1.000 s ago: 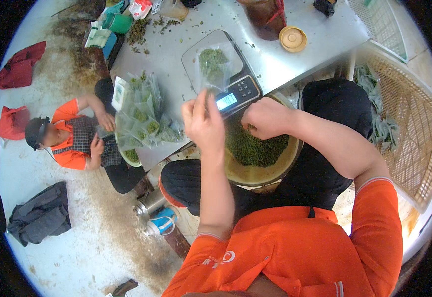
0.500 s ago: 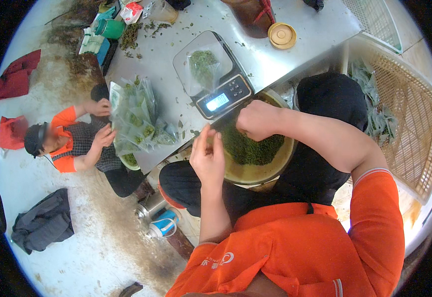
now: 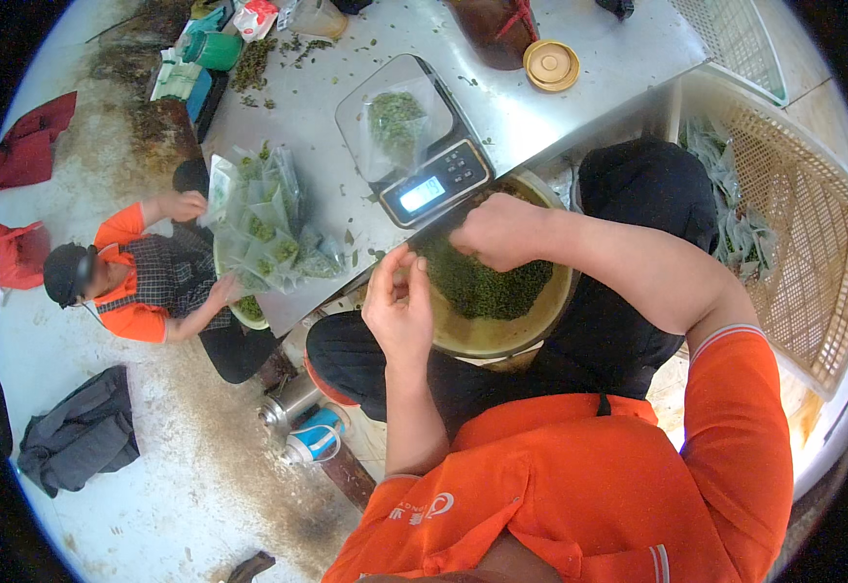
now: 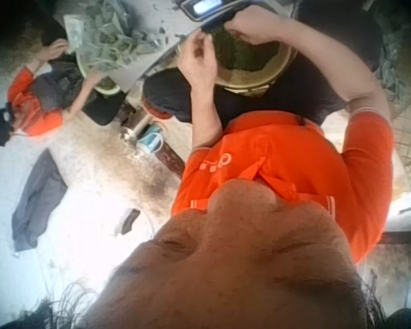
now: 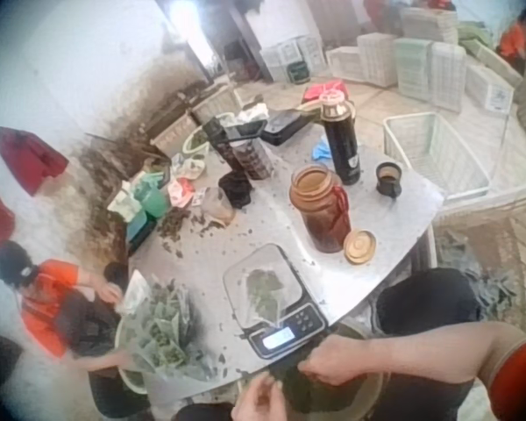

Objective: The person scoops green leaves from a bowl into small plastic bags, weighs each bag on a digital scale, and places the filled bags on the table. The person repeats this process continuously.

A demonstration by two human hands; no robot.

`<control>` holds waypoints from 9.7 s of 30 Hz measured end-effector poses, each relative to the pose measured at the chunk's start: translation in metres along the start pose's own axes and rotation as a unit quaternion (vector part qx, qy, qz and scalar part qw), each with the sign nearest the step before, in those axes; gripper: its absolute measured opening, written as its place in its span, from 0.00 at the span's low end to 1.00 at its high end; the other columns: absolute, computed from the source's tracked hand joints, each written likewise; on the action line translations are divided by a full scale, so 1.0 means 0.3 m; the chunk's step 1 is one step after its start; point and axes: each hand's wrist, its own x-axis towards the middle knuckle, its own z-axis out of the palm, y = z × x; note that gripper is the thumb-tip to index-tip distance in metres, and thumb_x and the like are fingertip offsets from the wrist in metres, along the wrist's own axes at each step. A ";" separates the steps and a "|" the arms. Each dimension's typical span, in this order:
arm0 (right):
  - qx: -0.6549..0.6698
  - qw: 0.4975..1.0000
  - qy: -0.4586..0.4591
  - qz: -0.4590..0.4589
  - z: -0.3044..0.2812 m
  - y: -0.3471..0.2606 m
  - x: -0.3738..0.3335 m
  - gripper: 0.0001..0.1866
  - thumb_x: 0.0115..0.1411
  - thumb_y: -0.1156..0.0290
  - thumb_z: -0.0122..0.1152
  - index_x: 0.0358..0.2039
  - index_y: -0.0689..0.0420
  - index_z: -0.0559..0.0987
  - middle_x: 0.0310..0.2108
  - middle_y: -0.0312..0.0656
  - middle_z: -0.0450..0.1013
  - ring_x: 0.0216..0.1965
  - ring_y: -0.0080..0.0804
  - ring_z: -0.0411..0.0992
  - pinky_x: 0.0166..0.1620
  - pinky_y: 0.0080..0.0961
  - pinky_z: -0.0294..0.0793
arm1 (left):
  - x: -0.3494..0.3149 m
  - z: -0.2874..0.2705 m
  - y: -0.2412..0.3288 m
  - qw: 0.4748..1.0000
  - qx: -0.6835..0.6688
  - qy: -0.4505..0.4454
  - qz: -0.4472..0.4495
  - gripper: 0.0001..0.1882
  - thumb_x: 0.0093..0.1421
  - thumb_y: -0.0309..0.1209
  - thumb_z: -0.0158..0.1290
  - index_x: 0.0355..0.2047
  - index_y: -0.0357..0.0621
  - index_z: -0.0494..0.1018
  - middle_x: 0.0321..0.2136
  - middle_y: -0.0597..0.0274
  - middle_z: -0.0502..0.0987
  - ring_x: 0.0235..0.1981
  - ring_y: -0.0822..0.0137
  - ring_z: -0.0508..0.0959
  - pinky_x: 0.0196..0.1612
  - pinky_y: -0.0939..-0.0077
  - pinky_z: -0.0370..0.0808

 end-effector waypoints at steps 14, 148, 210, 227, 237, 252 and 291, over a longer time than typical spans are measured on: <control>0.295 0.950 0.096 0.031 -0.028 -0.026 0.006 0.15 0.57 0.69 0.70 0.42 0.59 0.76 0.32 0.45 0.81 0.36 0.48 0.81 0.40 0.41 0.78 | -0.012 0.061 -0.125 0.932 -0.267 -0.117 -0.215 0.13 0.68 0.23 0.59 0.51 0.34 0.79 0.38 0.61 0.84 0.35 0.73 0.82 0.41 0.78 0.80; -0.022 0.864 0.489 -0.119 -0.277 -0.127 -0.078 0.10 0.43 0.80 0.73 0.26 0.55 0.81 0.32 0.35 0.78 0.36 0.37 0.75 0.40 0.34 0.71 | 0.599 -0.250 0.037 0.973 0.048 -0.003 0.226 0.09 0.69 0.21 0.54 0.48 0.37 0.79 0.45 0.54 0.83 0.46 0.63 0.84 0.49 0.70 0.79; -0.045 0.854 0.518 0.022 -0.196 0.155 0.117 0.07 0.64 0.68 0.64 0.40 0.53 0.85 0.41 0.33 0.80 0.36 0.40 0.80 0.40 0.35 0.80 | -0.073 0.043 -0.241 0.787 -0.394 -0.173 -0.443 0.06 0.65 0.24 0.60 0.41 0.36 0.80 0.26 0.61 0.80 0.18 0.72 0.77 0.22 0.77 0.77; -0.047 0.840 0.541 -0.002 -0.236 0.155 0.099 0.07 0.61 0.71 0.67 0.40 0.53 0.85 0.41 0.36 0.81 0.36 0.39 0.82 0.38 0.32 0.82 | 0.181 0.046 0.009 0.949 -0.256 0.075 -0.169 0.14 0.69 0.23 0.57 0.52 0.28 0.78 0.38 0.49 0.85 0.28 0.71 0.83 0.33 0.76 0.84; -0.040 0.834 0.550 -0.002 -0.231 0.154 0.085 0.06 0.62 0.70 0.67 0.40 0.53 0.85 0.40 0.35 0.81 0.35 0.36 0.82 0.38 0.32 0.82 | 0.031 -0.041 -0.031 0.957 -0.217 0.038 -0.188 0.13 0.68 0.23 0.59 0.51 0.30 0.79 0.38 0.50 0.85 0.30 0.72 0.84 0.36 0.75 0.85; -0.027 0.845 0.534 0.001 -0.270 0.109 0.057 0.05 0.57 0.76 0.67 0.35 0.58 0.84 0.37 0.43 0.79 0.35 0.44 0.80 0.37 0.34 0.80 | -0.009 0.019 -0.102 0.958 -0.214 -0.028 -0.192 0.12 0.69 0.23 0.58 0.51 0.31 0.79 0.38 0.53 0.85 0.30 0.70 0.84 0.36 0.75 0.85; -0.017 0.860 0.510 -0.003 -0.255 0.104 0.069 0.04 0.58 0.76 0.67 0.35 0.59 0.84 0.36 0.43 0.79 0.35 0.44 0.80 0.38 0.34 0.80 | -0.131 0.051 -0.339 0.720 -0.565 -0.163 -0.368 0.05 0.71 0.24 0.53 0.46 0.41 0.75 0.38 0.53 0.83 0.39 0.62 0.85 0.44 0.67 0.86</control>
